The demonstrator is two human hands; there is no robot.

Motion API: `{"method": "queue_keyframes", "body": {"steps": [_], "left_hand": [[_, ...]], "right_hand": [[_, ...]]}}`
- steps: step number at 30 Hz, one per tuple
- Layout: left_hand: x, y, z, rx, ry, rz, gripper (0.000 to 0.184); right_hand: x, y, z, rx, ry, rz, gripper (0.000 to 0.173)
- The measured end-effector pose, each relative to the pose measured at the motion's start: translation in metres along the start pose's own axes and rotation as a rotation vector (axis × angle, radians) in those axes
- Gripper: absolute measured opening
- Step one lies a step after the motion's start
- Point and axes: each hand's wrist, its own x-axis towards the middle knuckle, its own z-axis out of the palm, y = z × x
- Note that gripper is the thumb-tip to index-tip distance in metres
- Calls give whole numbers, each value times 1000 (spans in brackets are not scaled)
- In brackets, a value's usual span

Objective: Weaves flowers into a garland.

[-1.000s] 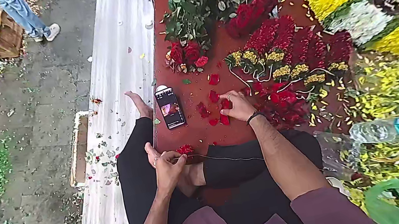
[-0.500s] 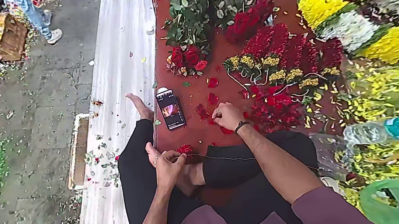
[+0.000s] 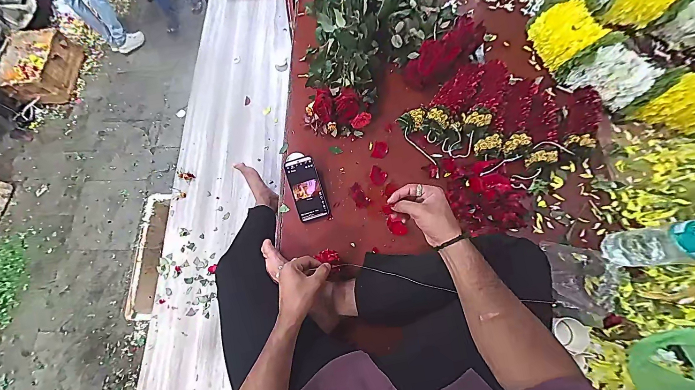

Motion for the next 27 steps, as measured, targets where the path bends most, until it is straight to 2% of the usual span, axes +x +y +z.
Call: {"method": "queue_keyframes", "body": {"steps": [6, 12, 18, 24, 27], "left_hand": [[0, 0, 0, 25, 6, -15, 18], [0, 0, 1, 41, 17, 0, 19], [-9, 14, -5, 32, 3, -37, 21], [-14, 30, -13, 85, -25, -56, 21], [-12, 35, -14, 81, -16, -71, 20]], "right_hand": [[1, 3, 4, 2, -46, -6, 14], [1, 3, 3, -82, -114, -116, 30], [-6, -11, 10, -145, -80, -203, 13], [-41, -31, 28, 31, -18, -205, 9], [-66, -39, 43, 193, 1, -169, 19]]}}
